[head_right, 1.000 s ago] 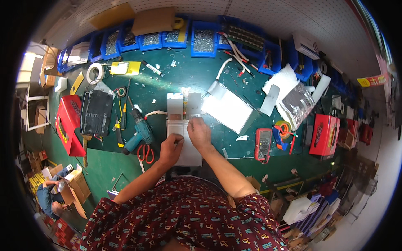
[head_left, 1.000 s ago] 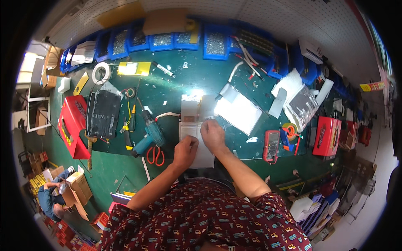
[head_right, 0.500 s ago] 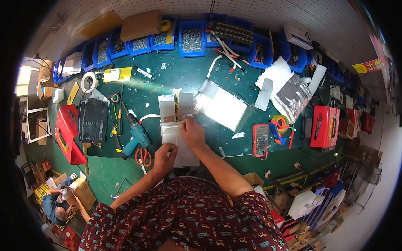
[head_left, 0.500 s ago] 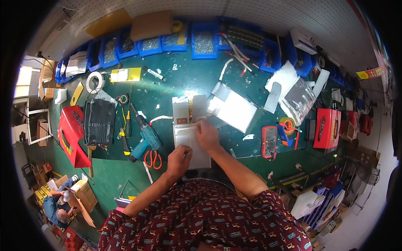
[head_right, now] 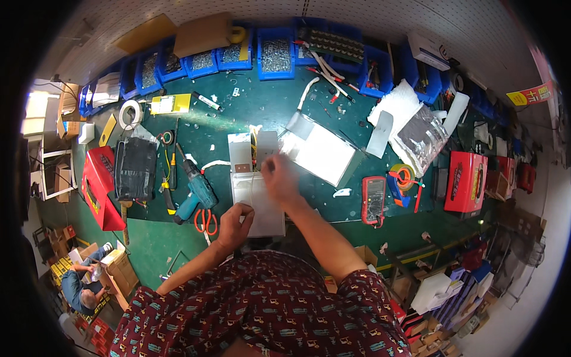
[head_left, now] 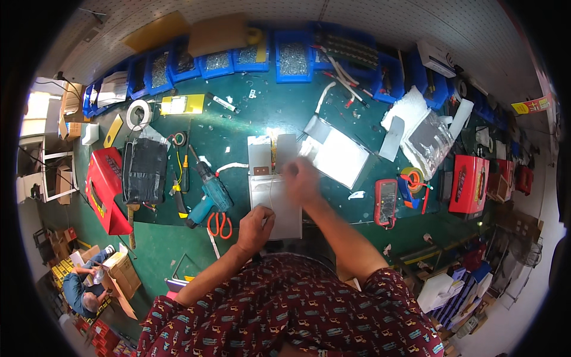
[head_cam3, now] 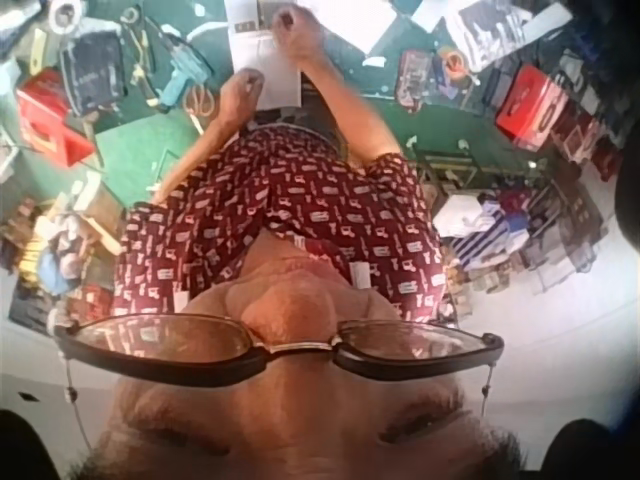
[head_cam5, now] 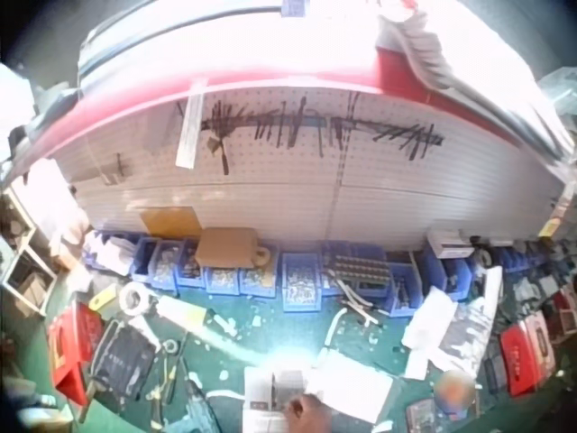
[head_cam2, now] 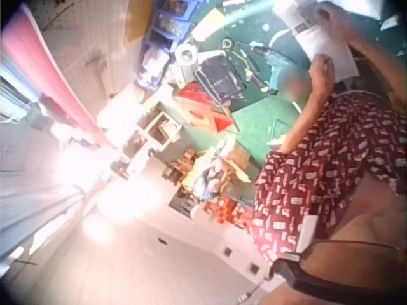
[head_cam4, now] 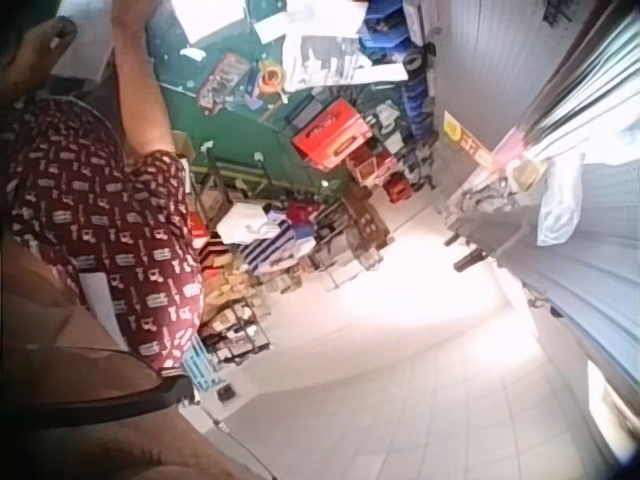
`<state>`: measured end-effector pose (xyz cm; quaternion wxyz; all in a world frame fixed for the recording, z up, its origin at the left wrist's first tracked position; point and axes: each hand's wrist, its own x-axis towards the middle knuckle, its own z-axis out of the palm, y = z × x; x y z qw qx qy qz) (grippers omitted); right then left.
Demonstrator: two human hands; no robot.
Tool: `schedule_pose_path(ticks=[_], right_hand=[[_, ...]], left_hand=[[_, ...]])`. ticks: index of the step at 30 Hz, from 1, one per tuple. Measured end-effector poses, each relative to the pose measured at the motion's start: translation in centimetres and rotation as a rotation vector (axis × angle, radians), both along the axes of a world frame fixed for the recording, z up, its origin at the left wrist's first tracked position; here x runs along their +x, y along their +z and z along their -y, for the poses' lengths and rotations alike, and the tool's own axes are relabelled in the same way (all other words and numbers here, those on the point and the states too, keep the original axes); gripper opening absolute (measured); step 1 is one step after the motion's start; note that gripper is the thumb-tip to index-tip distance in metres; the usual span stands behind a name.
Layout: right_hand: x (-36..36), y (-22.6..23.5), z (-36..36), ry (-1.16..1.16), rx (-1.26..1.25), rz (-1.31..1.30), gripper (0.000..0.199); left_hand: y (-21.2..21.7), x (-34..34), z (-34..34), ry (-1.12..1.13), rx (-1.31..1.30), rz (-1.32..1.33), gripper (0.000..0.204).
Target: The person uses a cordless drill to fasten screws into a white rectangular panel on a green workbench. They repeatedly position the panel, align components, and drive screws, then set the panel aside and handle additional white panels and small parts.
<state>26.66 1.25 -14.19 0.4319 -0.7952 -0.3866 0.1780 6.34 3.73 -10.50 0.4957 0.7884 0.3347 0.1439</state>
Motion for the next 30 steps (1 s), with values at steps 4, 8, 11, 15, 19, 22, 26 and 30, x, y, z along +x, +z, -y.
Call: schedule_pose_path(ticks=[4,8,11,15,19,22,26,30], right_hand=[[7.0,-0.2,-6.8,0.103,0.047,0.146,0.010],[10.4,-5.8,-12.7,0.492,-0.249,0.090,0.017],[10.6,-6.5,-14.8,0.687,-0.456,0.091,0.021],[11.7,-7.3,-16.6,0.869,-0.555,-0.013,0.026],[12.1,-5.4,-15.1,0.770,-0.383,-0.420,0.022],[12.3,-7.0,-14.2,0.603,-0.322,-0.744,0.020],[11.6,-6.7,-13.9,0.549,-0.304,-0.743,0.022],[12.3,-7.7,-13.5,0.542,-0.300,-0.737,0.022]], left_hand=[[0.1,0.0,0.0,0.004,-0.011,-0.005,0.012],[0.1,0.1,0.3,0.023,-0.018,0.008,0.012],[-0.5,-0.4,0.5,0.040,0.007,-0.031,0.012],[-0.3,-0.6,0.5,0.055,-0.007,-0.026,0.012],[-0.8,-0.8,0.7,0.100,-0.036,-0.032,0.012],[-1.2,-1.0,0.8,0.087,-0.057,-0.071,0.011],[-1.2,-1.5,1.3,0.075,-0.020,-0.071,0.009],[-1.1,-1.5,1.1,0.061,-0.033,-0.077,0.009]])
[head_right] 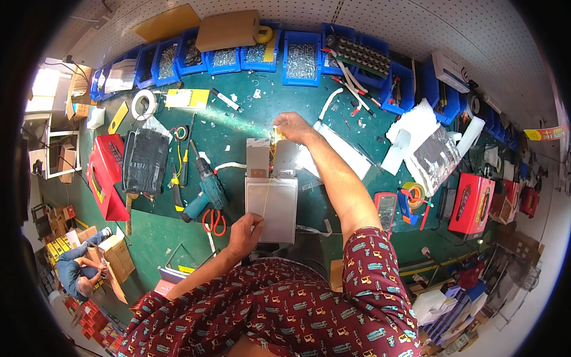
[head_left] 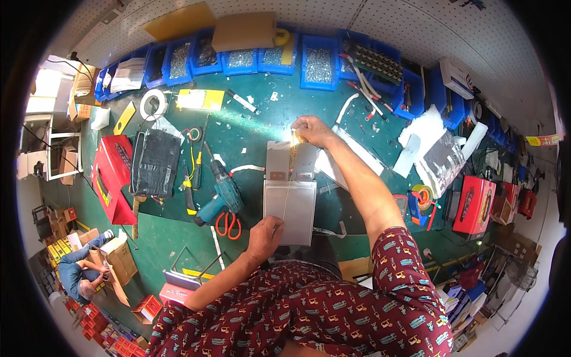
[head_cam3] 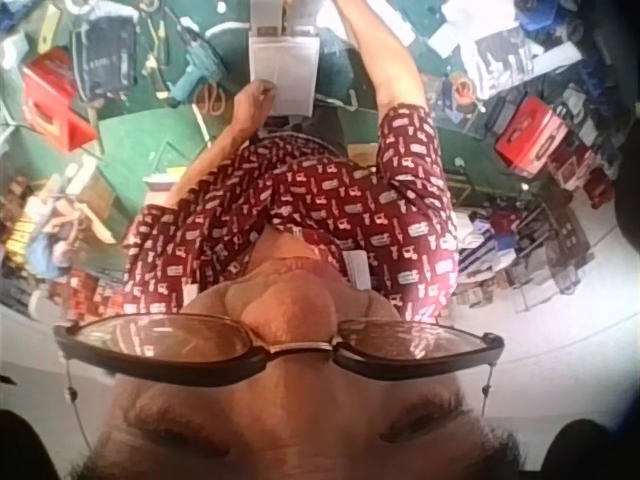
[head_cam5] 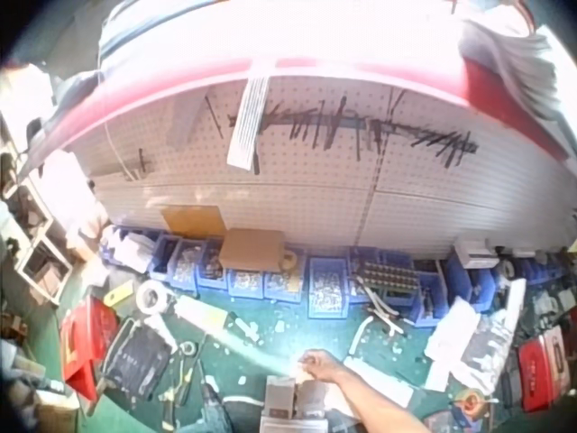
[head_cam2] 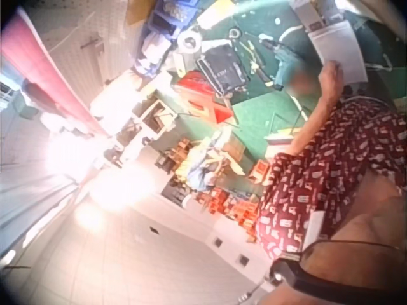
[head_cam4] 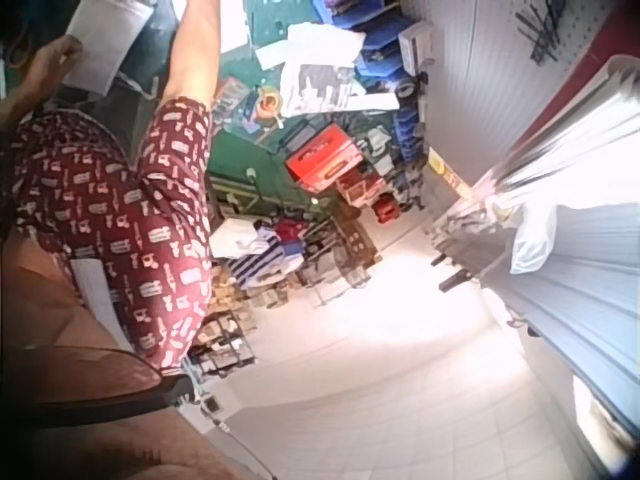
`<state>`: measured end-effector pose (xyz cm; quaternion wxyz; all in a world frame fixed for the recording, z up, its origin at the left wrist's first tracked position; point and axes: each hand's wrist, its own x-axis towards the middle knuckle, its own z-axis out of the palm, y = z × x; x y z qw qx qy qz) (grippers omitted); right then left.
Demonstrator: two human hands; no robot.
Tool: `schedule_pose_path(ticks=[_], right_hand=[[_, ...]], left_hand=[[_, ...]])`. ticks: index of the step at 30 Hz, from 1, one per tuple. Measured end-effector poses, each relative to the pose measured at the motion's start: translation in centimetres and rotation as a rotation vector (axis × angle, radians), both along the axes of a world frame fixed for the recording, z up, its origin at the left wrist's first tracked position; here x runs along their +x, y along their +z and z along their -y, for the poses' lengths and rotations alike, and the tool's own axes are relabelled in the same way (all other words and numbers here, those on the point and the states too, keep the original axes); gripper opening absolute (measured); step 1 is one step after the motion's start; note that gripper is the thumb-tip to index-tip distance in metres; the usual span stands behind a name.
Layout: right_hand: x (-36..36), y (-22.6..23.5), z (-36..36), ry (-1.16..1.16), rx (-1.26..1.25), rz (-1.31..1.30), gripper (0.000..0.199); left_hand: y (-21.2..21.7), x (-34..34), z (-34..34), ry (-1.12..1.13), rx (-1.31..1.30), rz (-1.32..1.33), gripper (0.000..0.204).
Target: The person uses a cordless drill to fasten screws into a white rectangular panel on a green workbench. They repeatedly position the panel, align components, and drive screws, then set the panel aside and handle additional white panels and small parts.
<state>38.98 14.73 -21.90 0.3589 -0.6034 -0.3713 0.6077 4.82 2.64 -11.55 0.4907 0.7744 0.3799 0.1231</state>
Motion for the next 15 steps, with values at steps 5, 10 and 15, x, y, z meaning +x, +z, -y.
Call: schedule_pose_path(ticks=[5,10,15], right_hand=[[-0.1,-0.2,-0.1,0.016,-0.012,0.081,0.022],[0.3,-0.4,0.1,0.015,-0.036,0.088,0.023],[0.0,0.6,0.0,0.030,-0.010,0.155,0.024]], left_hand=[[-0.4,0.0,0.3,-0.015,0.020,-0.025,0.009],[-0.4,0.1,0.2,-0.016,0.018,-0.017,0.009],[-0.5,-0.1,0.1,-0.021,0.021,-0.028,0.007]])
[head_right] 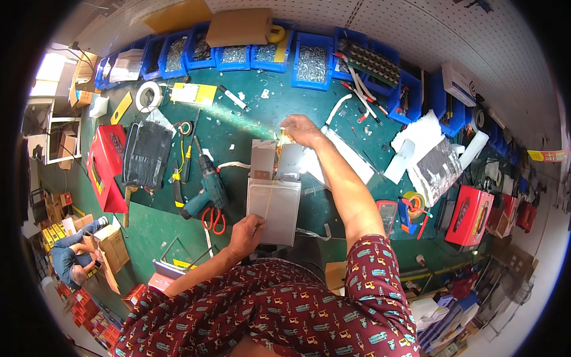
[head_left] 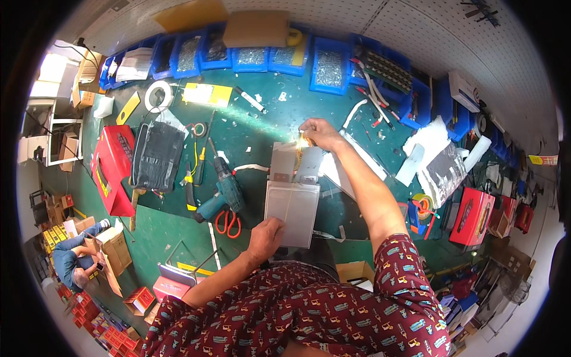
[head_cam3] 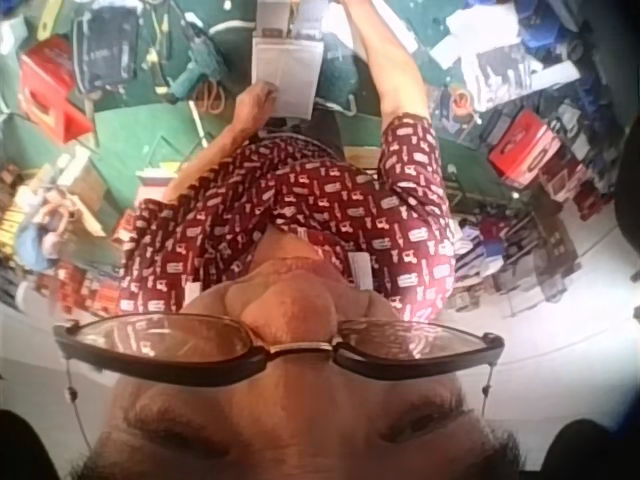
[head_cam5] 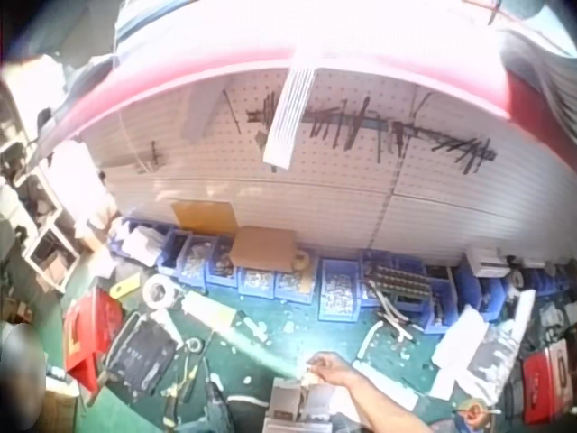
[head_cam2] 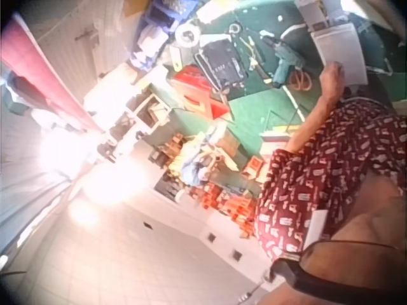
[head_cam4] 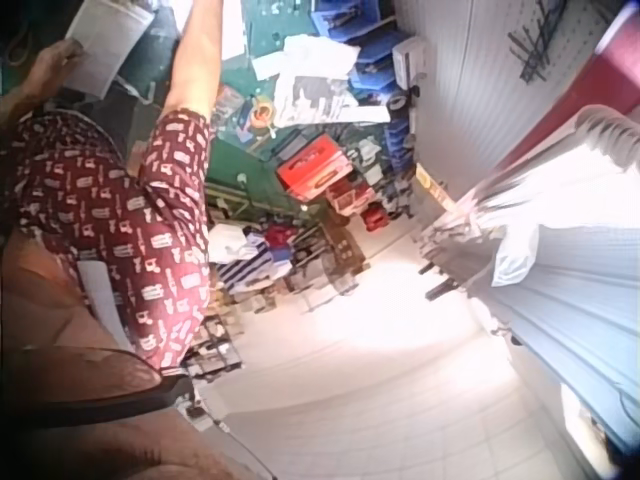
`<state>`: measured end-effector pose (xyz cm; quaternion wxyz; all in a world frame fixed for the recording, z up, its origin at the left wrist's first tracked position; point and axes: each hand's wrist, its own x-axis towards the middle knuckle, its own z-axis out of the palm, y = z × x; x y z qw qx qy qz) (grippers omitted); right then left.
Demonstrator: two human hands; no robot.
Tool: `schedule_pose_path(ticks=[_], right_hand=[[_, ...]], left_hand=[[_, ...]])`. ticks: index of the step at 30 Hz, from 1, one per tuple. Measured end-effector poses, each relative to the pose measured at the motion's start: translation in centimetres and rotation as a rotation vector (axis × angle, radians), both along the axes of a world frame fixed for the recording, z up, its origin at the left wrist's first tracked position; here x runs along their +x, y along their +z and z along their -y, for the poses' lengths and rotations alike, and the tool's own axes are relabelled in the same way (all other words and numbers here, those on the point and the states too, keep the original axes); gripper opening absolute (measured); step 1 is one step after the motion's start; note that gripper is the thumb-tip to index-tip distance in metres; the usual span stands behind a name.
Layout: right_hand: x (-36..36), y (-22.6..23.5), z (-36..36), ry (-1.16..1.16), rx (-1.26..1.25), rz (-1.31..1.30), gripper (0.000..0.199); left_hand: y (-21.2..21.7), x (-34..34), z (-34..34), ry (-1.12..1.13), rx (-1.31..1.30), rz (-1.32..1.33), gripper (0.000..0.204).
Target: The person uses a cordless drill to fasten screws into a white rectangular panel on a green workbench. They repeatedly position the panel, align components, and drive screws, then set the panel aside and handle additional white panels and small parts.
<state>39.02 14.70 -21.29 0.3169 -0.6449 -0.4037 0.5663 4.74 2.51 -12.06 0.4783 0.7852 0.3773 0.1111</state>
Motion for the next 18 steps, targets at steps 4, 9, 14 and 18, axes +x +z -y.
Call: schedule_pose_path(ticks=[4,9,14,18], right_hand=[[-0.1,0.0,0.1,-0.028,-0.009,-0.028,0.023],[-0.7,0.5,-0.2,-0.029,-0.019,-0.010,0.022],[-2.6,4.0,2.9,-0.507,0.425,0.306,0.026],[-6.5,6.7,10.1,-0.734,0.349,0.378,0.020]], left_hand=[[-0.4,-0.1,0.2,-0.013,0.020,-0.023,0.007],[-0.2,-0.2,-0.8,0.073,0.019,-0.047,0.009],[0.3,0.2,-2.5,0.050,0.066,-0.105,0.012],[1.5,1.6,-4.4,-0.071,0.143,-0.168,0.013]])
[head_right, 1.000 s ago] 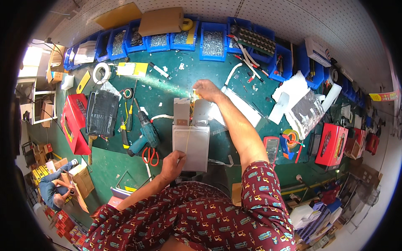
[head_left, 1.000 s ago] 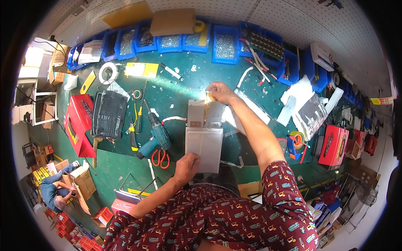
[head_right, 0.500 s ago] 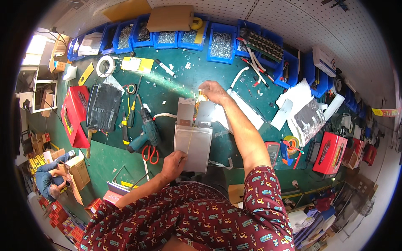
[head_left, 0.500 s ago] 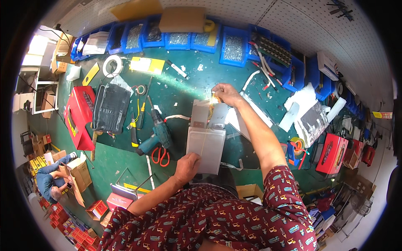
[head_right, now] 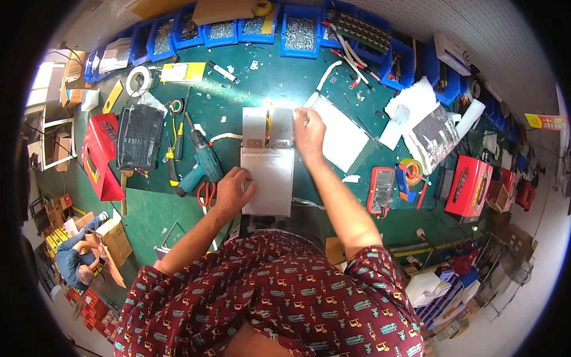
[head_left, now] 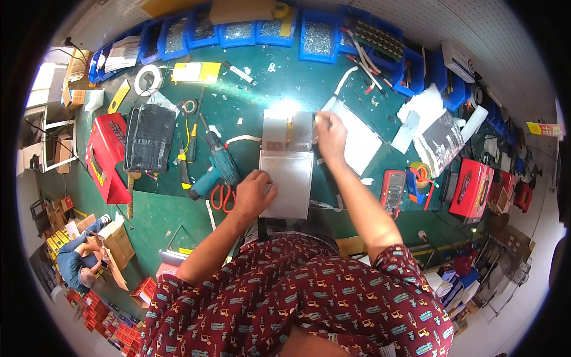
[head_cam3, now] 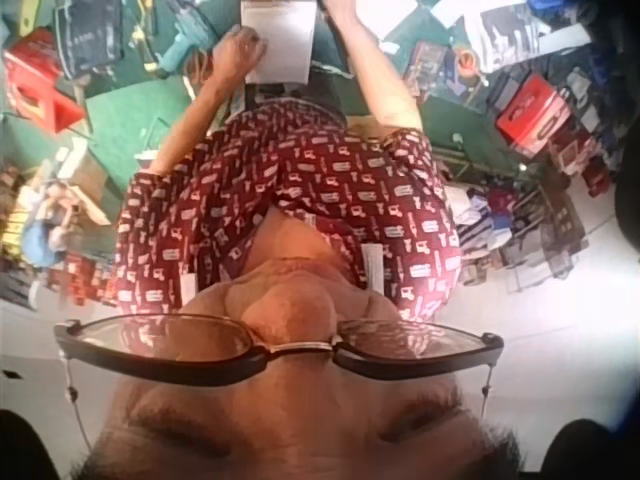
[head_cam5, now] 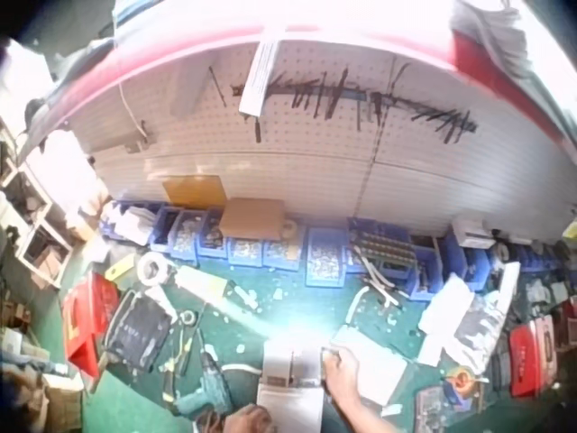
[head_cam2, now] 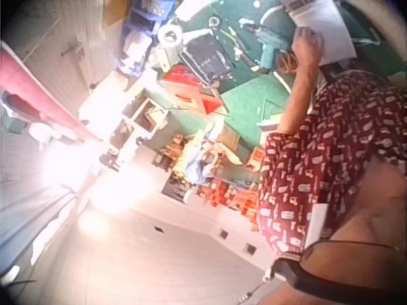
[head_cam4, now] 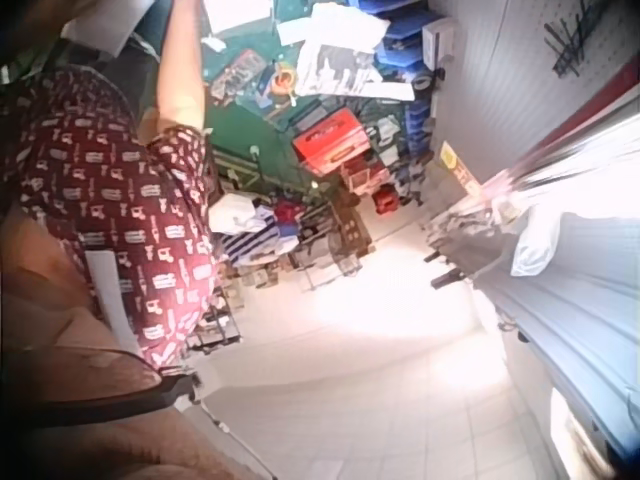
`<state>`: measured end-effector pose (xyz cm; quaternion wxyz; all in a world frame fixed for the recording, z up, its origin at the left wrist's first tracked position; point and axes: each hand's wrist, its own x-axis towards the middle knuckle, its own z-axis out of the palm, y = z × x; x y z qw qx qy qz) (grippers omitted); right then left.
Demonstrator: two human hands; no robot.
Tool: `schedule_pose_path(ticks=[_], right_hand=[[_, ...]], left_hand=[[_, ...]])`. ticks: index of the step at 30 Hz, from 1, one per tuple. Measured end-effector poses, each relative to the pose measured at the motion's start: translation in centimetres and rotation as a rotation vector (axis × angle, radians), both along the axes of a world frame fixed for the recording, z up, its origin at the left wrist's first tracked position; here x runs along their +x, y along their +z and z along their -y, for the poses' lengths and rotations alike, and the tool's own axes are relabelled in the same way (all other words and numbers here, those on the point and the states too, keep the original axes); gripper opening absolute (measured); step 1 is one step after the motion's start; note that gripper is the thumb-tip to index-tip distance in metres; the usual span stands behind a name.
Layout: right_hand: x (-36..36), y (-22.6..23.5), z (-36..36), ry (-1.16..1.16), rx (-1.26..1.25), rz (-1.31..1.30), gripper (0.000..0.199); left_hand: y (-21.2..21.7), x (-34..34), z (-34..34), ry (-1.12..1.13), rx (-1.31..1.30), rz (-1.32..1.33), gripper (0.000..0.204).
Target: The person uses a cordless drill to fasten screws into a white rectangular panel on a green workbench. They repeatedly position the panel, align components, and drive screws, then set the panel aside and handle additional white panels and small parts.
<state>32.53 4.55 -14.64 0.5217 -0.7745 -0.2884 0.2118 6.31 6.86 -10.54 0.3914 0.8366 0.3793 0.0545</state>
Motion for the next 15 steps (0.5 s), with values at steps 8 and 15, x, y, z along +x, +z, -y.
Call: schedule_pose_path(ticks=[8,15], right_hand=[[-8.4,-1.2,7.5,0.001,-0.118,0.009,0.013],[-8.2,-1.8,8.6,0.033,-0.011,0.130,0.012]], left_hand=[[-2.2,6.1,-3.0,-0.079,0.288,0.073,0.007],[-1.1,6.3,-4.5,-0.358,0.216,-0.439,0.014]])
